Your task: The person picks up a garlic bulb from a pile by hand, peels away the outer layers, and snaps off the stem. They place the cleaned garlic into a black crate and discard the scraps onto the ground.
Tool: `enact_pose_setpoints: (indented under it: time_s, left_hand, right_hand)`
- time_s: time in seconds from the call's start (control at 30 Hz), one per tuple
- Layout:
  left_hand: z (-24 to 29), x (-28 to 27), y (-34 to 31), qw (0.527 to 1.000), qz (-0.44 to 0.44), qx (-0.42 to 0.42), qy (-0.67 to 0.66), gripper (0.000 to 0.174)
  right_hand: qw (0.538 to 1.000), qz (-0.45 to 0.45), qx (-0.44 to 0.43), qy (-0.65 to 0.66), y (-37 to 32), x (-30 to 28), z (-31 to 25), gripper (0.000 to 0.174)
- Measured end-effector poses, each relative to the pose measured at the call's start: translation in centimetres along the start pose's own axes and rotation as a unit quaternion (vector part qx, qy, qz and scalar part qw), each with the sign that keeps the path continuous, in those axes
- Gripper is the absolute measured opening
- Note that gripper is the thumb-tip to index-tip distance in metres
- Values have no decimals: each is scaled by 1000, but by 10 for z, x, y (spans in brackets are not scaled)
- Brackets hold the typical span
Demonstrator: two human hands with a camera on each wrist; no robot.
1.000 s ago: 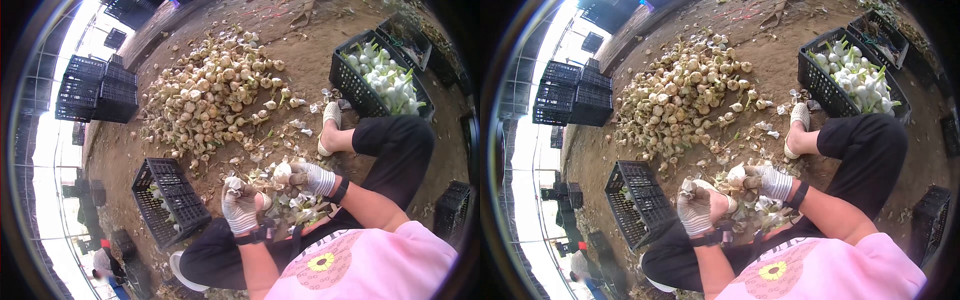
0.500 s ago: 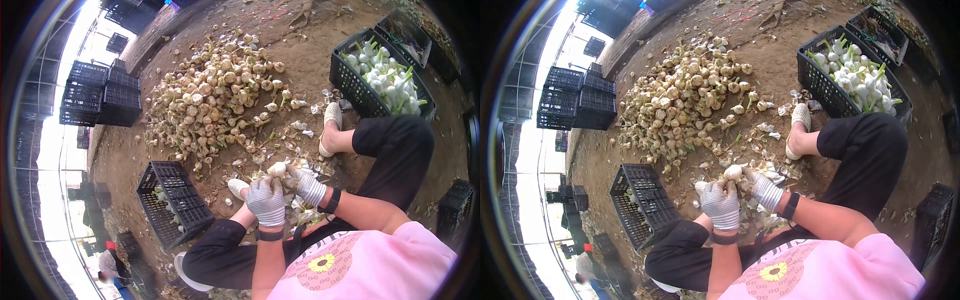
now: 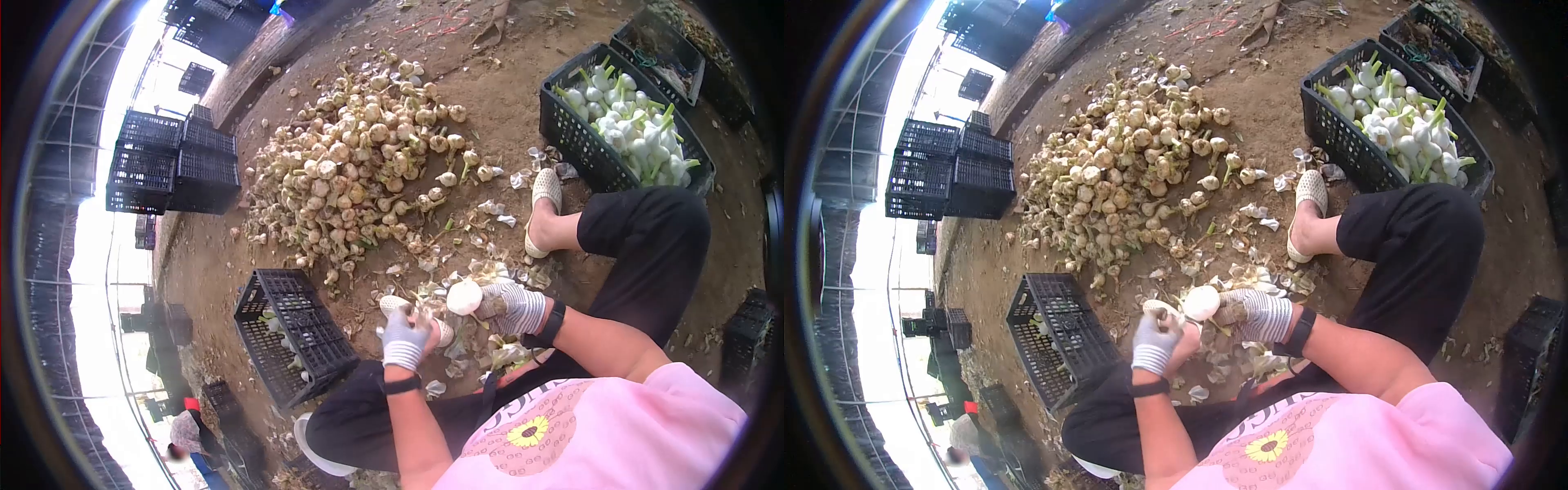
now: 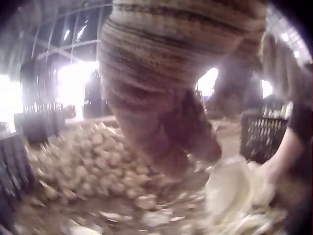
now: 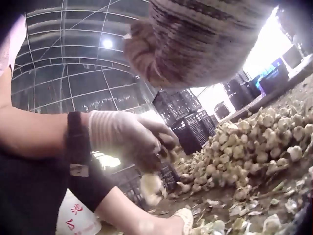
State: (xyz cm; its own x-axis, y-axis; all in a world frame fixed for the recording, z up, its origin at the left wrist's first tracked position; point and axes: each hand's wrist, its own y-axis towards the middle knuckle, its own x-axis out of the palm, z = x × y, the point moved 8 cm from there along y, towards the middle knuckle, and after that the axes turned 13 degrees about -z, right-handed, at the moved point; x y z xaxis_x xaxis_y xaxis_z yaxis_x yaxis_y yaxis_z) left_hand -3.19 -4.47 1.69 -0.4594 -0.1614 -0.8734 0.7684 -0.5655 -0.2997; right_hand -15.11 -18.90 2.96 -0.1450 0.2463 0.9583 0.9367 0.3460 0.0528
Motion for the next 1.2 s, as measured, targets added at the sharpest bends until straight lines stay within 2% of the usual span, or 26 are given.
enact_pose_setpoints:
  time_s: [0.03, 0.07, 0.13, 0.2, 0.27, 0.33, 0.37, 0.4, 0.43, 0.47, 0.5, 0.53, 0.57, 0.6, 0.67, 0.73, 0.77, 0.87, 0.9, 0.93, 1.03, 1.07, 1.1, 1.13, 1.17, 1.2]
  left_hand:
    - [14, -5, -8, 998, -51, -22, -29, 17]
    - [19, -1, -7, 964, -33, 68, -256, 19]
    - [32, 2, -9, 912, -67, 35, -403, 16]
    - [53, 11, -6, 956, -110, 29, -270, 13]
    - [65, 35, -2, 944, -153, 21, -293, 15]
    - [81, 43, 3, 974, -171, 95, -117, 18]
    - [82, 52, 7, 973, -170, 100, -120, 18]
    - [78, 60, 8, 967, -141, 96, -192, 21]
    - [74, 64, 12, 955, -112, 89, -261, 25]
    - [98, 44, 11, 970, -60, 146, -186, 36]
    - [99, 50, 14, 967, -56, 143, -205, 38]
    - [95, 58, 14, 963, -53, 142, -224, 41]
    - [85, 74, 15, 959, -118, 104, -237, 49]
    - [80, 83, 15, 957, -126, 114, -237, 49]
    - [68, 103, 14, 928, -190, 76, -310, 46]
    - [73, 99, 16, 952, -207, 64, -217, 42]
    - [70, 102, 17, 949, -199, 77, -233, 39]
    - [66, 111, 22, 942, -251, 63, -212, 47]
    - [64, 115, 23, 936, -256, 56, -234, 48]
    - [63, 116, 25, 934, -255, 52, -243, 49]
    - [62, 116, 32, 934, -266, 38, -235, 45]
    - [51, 121, 34, 915, -251, 13, -316, 43]
    - [44, 123, 32, 889, -233, -12, -395, 42]
    - [52, 106, 37, 888, -228, -18, -398, 42]
    - [58, 77, 51, 857, -176, -66, -479, 49]
    - [56, 58, 52, 815, -122, -119, -554, 55]
  right_hand:
    - [1000, 14, -13, 20, 0, 0, -5, 42]
    - [998, 30, -25, 40, -1, -3, -9, 41]
    - [1000, 16, -22, 12, -5, -26, -15, 40]
    - [981, -42, -133, 135, -3, -34, -57, 43]
    - [942, -151, -294, 55, -28, 23, -133, 50]
    - [937, -92, -338, -2, -38, 22, -167, 45]
    - [936, -51, -346, -24, -35, -13, -176, 47]
    - [938, 116, -307, -111, -34, -67, -182, 52]
    - [926, 217, -255, -177, -28, -92, -186, 46]
    - [897, 314, -199, -239, -23, -115, -191, 39]
    - [839, 354, -138, -389, -13, -142, -201, 36]
    - [754, 385, -74, -526, -2, -164, -213, 34]
    - [678, 415, -46, -605, 6, -171, -229, 33]
    - [594, 438, -16, -675, 19, -176, -244, 33]
    - [541, 478, 17, -691, 41, -195, -268, 34]
    - [479, 477, 58, -734, 68, -227, -280, 34]
    - [510, 459, 89, -722, 81, -247, -280, 34]
    - [518, 467, 90, -711, 100, -316, -274, 35]
    - [530, 496, 101, -680, 98, -365, -264, 38]
    - [563, 508, 93, -645, 96, -367, -259, 35]
    - [539, 460, 169, -685, 98, -336, -251, 28]
    - [625, 422, 89, -651, 100, -320, -240, 28]
    - [635, 402, 76, -655, 102, -313, -234, 28]
    - [648, 380, 62, -657, 105, -304, -225, 29]
    - [795, 319, 23, -516, 104, -278, -201, 34]
    - [906, 245, -11, -345, 101, -240, -169, 38]
